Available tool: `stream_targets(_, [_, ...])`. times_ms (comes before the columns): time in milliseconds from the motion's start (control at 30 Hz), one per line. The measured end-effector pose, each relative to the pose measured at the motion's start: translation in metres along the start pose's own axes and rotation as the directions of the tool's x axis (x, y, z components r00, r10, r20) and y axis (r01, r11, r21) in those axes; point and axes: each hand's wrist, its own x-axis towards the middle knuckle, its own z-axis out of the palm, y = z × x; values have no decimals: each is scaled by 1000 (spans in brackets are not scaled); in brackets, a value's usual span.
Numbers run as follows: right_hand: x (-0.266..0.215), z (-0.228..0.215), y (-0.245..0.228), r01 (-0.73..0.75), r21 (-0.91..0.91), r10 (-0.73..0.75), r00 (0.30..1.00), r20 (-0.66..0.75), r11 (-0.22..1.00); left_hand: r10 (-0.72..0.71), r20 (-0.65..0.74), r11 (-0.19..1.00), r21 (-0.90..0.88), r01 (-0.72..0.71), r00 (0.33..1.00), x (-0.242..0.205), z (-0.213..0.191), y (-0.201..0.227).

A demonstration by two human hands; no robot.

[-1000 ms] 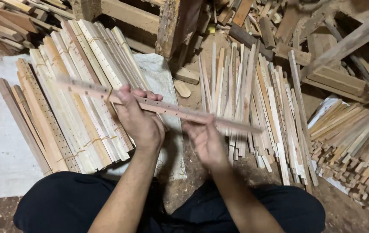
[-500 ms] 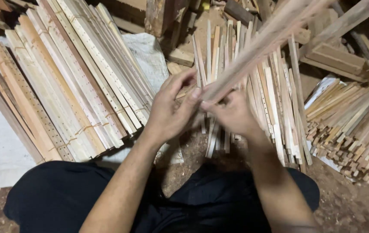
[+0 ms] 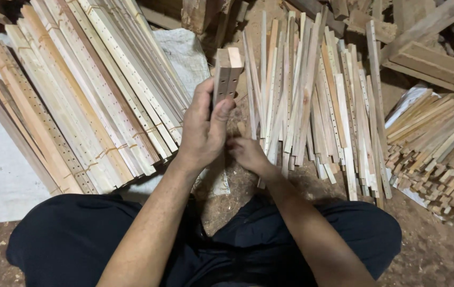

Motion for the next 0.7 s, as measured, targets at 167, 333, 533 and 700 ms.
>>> stream_targets(167, [-15, 75, 130, -107, -239, 64, 981, -183, 965, -44, 39, 999, -12, 44, 998, -5, 7, -7])
stream_targets(333, [-19, 26, -66, 373, 843, -188, 927, -324, 388, -77, 39, 997, 19, 76, 996, 1, 6, 7])
stream_targets(533, [-30, 69, 82, -335, -153, 329, 942, -64, 930, -79, -7, 996, -35, 79, 997, 5, 0, -5])
stream_targets(700, [-6, 111, 178, -155, -362, 155, 987, -30, 919, -84, -42, 993, 77, 87, 996, 13, -7, 4])
